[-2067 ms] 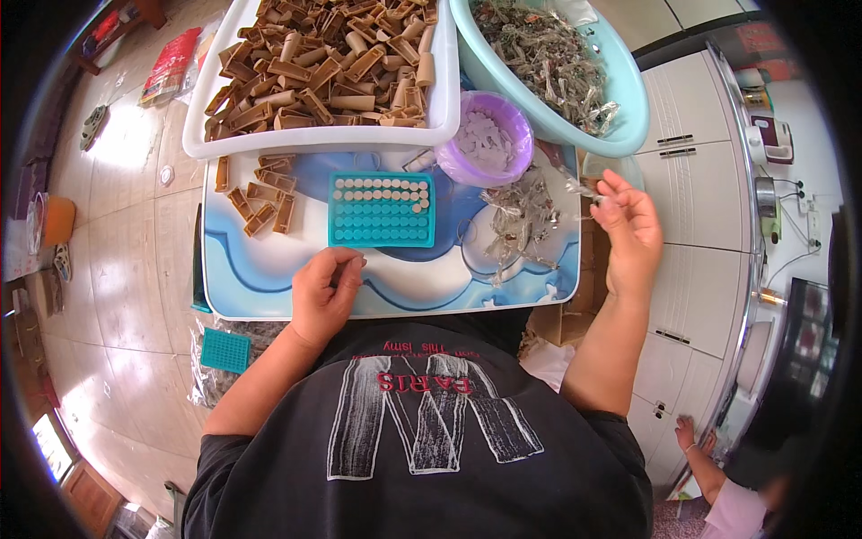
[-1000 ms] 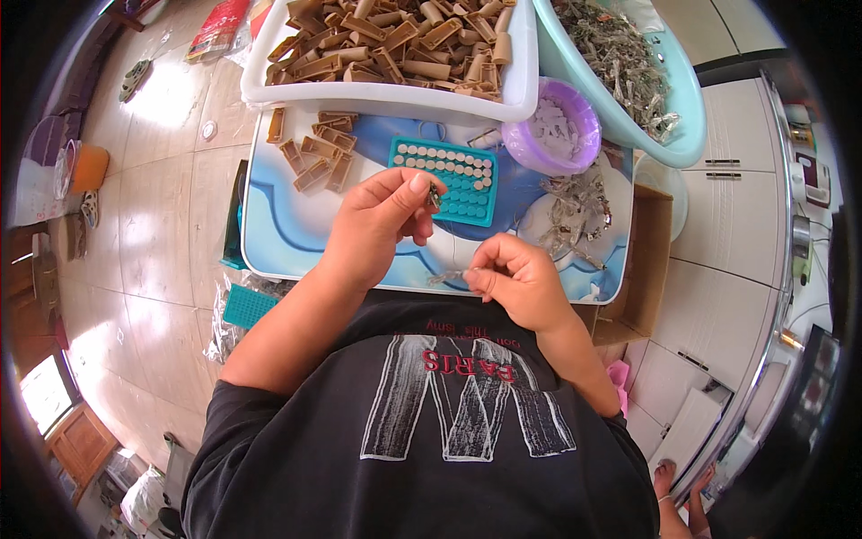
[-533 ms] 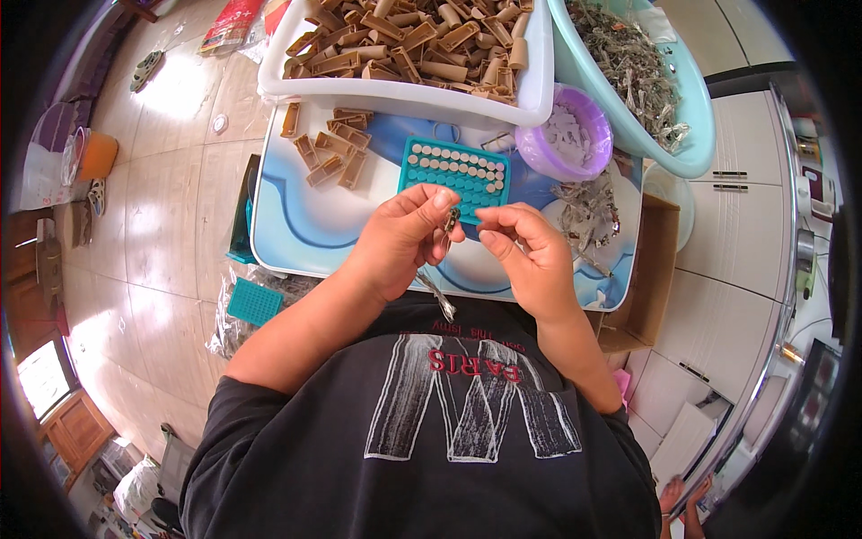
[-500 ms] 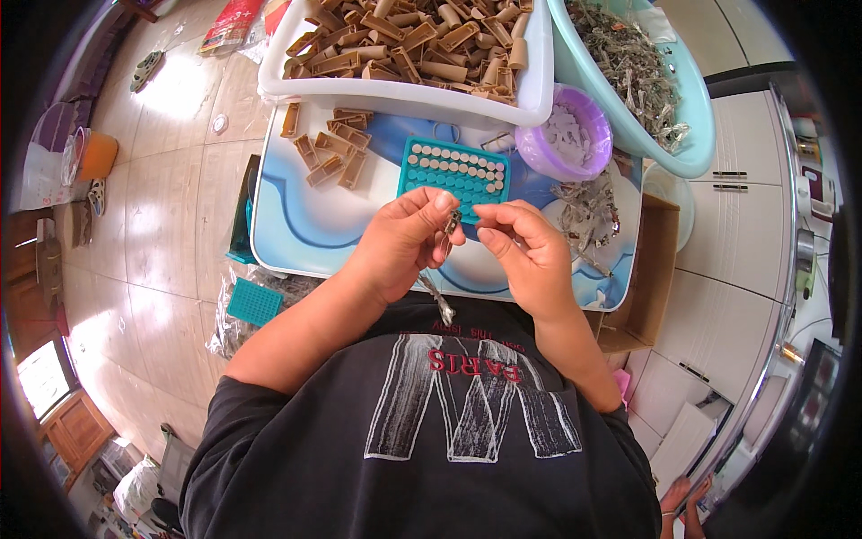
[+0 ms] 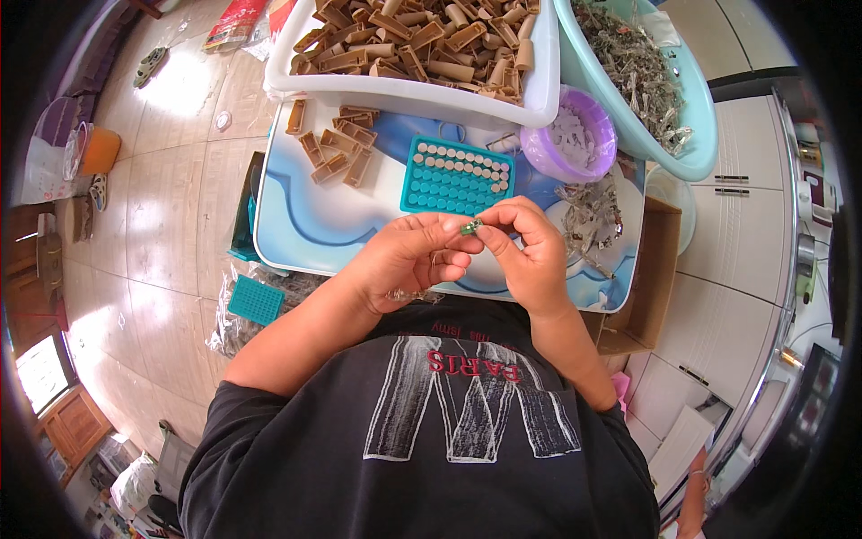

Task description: The person assembles small metal components into cardboard tubes by hand, taking the components from plastic bins and inserting them into the tubes.

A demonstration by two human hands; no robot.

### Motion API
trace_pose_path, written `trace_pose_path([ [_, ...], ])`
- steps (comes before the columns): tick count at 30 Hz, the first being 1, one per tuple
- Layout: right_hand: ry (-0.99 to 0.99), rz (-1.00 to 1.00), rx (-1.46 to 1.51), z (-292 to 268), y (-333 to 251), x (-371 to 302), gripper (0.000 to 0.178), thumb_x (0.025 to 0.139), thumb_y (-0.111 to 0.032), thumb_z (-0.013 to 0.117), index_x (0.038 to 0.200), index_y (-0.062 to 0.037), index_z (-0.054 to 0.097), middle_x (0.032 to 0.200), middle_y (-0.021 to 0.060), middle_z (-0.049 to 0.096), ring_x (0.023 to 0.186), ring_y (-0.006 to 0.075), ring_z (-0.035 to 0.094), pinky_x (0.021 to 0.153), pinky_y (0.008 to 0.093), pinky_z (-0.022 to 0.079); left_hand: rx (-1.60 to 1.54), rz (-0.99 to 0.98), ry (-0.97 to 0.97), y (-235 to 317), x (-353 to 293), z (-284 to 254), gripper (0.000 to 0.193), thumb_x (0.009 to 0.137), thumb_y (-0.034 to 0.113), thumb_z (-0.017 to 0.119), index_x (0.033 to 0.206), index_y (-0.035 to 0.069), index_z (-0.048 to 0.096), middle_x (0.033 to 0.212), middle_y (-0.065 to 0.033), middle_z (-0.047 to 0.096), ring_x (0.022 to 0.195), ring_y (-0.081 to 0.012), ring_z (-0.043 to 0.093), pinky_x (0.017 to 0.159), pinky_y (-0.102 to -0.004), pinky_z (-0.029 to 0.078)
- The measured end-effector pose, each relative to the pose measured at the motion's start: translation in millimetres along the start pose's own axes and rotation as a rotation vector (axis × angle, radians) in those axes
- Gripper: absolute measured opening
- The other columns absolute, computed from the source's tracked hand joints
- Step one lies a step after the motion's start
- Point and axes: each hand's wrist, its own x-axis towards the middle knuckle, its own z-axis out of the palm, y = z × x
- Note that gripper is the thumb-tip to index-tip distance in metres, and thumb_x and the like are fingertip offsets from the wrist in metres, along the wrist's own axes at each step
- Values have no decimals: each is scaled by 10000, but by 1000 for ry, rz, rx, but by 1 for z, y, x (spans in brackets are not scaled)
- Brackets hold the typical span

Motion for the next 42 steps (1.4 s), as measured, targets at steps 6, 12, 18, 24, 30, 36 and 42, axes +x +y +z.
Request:
trace_pose_path([
  [6,-72,-29,-22,-1,0,1,92,787,-23,674,850,19,621,803,52,582,713,125,547,628,236,442,58,-60,-51,-2,2,-10,251,922,205,541,1033,-14,591,902,-96,667,695,-121,649,625,-231,558],
  [12,-65,-51,-136,0,1,0,91,785,-23,672,849,21,625,809,67,590,718,143,566,621,248,449,157,-46,6,-1,2,-9,249,928,208,531,1018,-15,594,870,-98,665,683,-129,648,627,-243,558],
  [18,-11,-135,-137,6,-1,1,97,784,-45,668,845,13,620,796,95,608,711,199,594,610,283,462,174,13,28,-4,1,-11,267,931,236,532,991,-15,603,832,-84,654,671,-132,636,625,-248,544],
  [24,5,-121,-193,9,-3,-2,82,776,-34,659,830,6,612,783,101,607,713,230,598,619,303,468,183,36,11,-4,0,-13,271,941,242,509,999,-8,599,823,-81,652,661,-133,631,604,-251,540],
  [30,4,-330,-445,7,-1,1,75,763,-16,650,822,-12,604,777,107,604,718,276,587,645,333,467,180,32,-9,-5,-2,-12,281,924,269,546,972,0,613,825,-85,655,678,-130,632,630,-251,545],
  [36,90,-274,-270,10,5,0,73,777,-3,650,833,-6,603,785,96,608,711,230,580,654,304,459,816,624,232,23,-7,-33,294,920,261,556,1048,1,604,872,-58,645,754,-111,585,693,-245,487],
  [42,50,-119,-10,10,11,-3,48,803,8,641,837,6,608,789,83,601,712,168,563,655,254,446,1401,909,1163,97,-12,-81,328,792,307,689,955,42,584,780,-97,638,718,-258,618,644,-363,476],
])
